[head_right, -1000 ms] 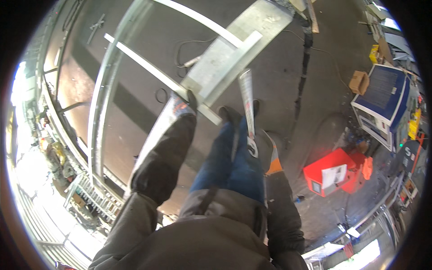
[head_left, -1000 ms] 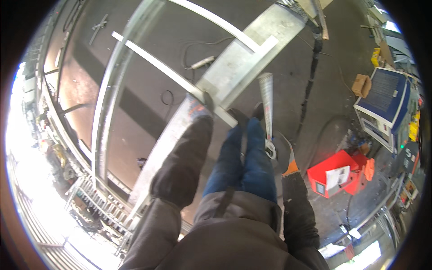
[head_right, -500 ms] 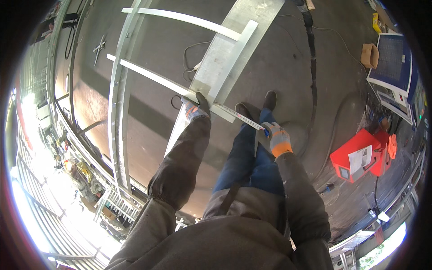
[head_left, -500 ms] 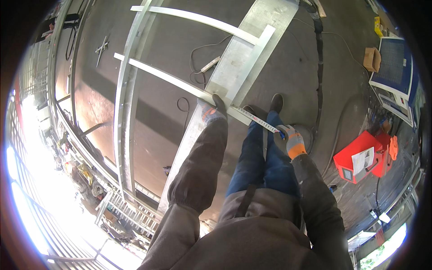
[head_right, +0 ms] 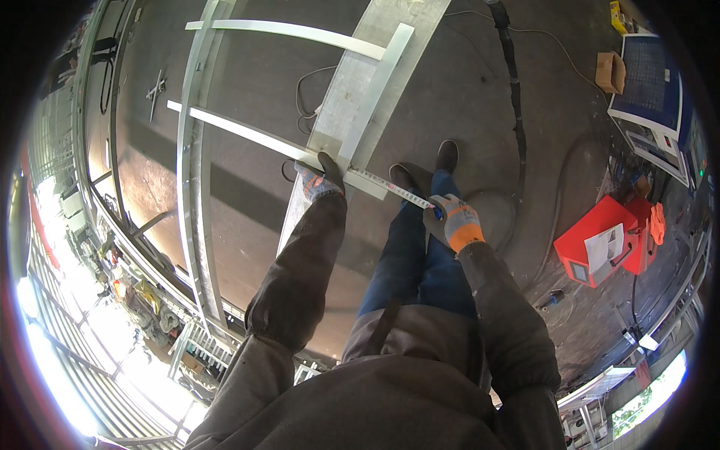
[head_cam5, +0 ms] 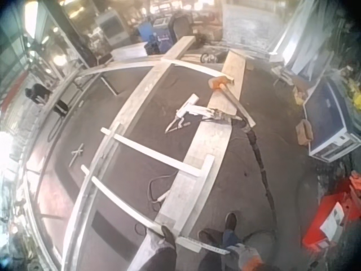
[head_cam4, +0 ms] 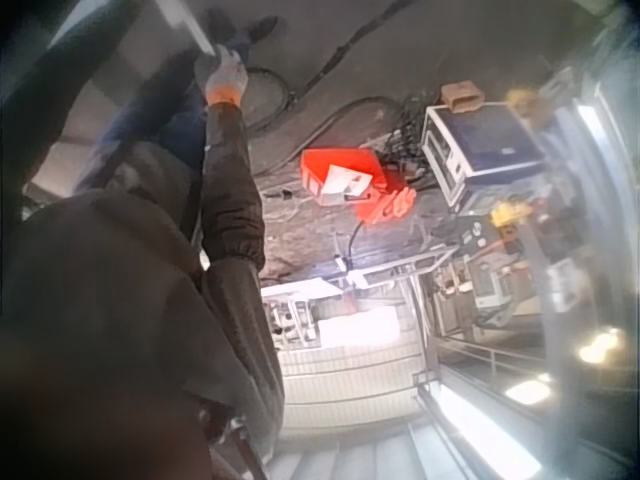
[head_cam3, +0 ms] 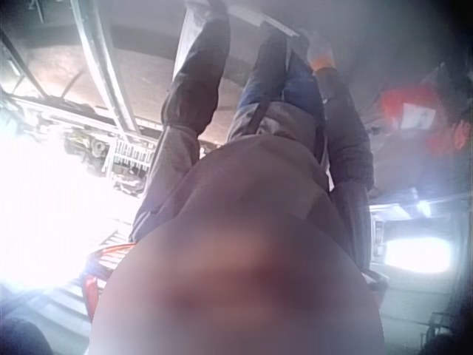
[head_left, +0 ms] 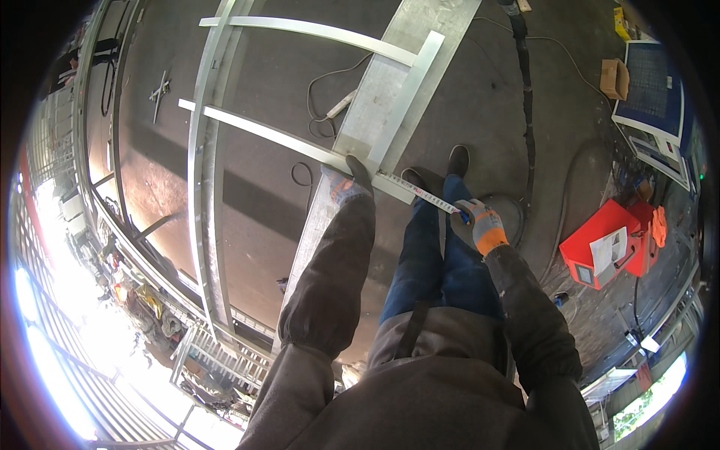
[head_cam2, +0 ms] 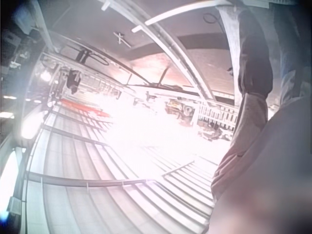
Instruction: The person assembles a metal frame by placing crossbars onto a larger frame, tapping them into place with a rubber mallet, measuring with a tape measure, and tack-welding the joints with a welding torch. The person then places a paper on a red machine.
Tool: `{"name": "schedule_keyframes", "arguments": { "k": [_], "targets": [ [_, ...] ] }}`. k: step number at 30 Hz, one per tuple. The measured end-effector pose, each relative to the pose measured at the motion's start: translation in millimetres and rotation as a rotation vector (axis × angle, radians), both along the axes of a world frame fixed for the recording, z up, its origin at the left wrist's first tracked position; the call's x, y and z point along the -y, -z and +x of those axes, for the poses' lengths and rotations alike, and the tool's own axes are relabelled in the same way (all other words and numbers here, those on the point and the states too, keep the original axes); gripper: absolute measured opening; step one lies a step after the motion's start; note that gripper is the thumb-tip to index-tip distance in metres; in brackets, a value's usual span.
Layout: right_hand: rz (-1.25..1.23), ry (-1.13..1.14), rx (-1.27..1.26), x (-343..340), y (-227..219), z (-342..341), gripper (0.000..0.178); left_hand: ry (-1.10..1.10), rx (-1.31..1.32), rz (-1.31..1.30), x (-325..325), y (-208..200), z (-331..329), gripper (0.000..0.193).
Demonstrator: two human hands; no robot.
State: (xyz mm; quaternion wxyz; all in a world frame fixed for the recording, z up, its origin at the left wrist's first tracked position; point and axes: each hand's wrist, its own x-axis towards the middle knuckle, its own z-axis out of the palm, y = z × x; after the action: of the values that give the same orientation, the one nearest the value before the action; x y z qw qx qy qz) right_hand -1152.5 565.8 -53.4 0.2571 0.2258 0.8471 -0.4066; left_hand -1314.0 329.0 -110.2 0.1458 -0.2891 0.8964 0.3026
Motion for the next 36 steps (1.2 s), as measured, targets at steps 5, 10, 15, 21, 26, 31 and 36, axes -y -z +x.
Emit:
{"name": "schedule_keyframes", "arguments": {
  "k": [5,10,15,21,26,31,36],
  "targets": [
    [0.038,-0.037,0.013,-0.9,5.6,3.4,0.030,0.000,0.069,-0.031,-0.3,-2.1,-2.6,0.065],
    [0.053,-0.033,-0.120,-1.6,23.9,16.5,0.036,0.005,-0.021,0.055,4.2,6.9,0.5,0.060],
    [-0.140,0.097,-0.135,-12.4,10.7,27.9,0.030,-0.004,0.024,-0.080,8.7,17.1,1.1,0.051],
    [-0.527,0.466,-0.060,-84.3,-24.2,-71.5,0.024,0.008,-0.179,-0.003,9.5,17.7,6.8,0.049],
    [0.188,-0.107,-0.532,-127.3,-3.9,-267.8,0.063,-0.030,-0.212,-0.028,8.3,17.7,10.3,0.053],
    [0.544,-0.510,-0.409,-145.0,15.5,-384.3,0.073,-0.023,-0.167,-0.043,5.3,11.8,10.8,0.064],
    [0.300,-0.601,-0.674,-202.1,27.7,-425.2,0.076,-0.090,-0.150,-0.071,0.2,1.1,9.2,0.057]
  ]
}}
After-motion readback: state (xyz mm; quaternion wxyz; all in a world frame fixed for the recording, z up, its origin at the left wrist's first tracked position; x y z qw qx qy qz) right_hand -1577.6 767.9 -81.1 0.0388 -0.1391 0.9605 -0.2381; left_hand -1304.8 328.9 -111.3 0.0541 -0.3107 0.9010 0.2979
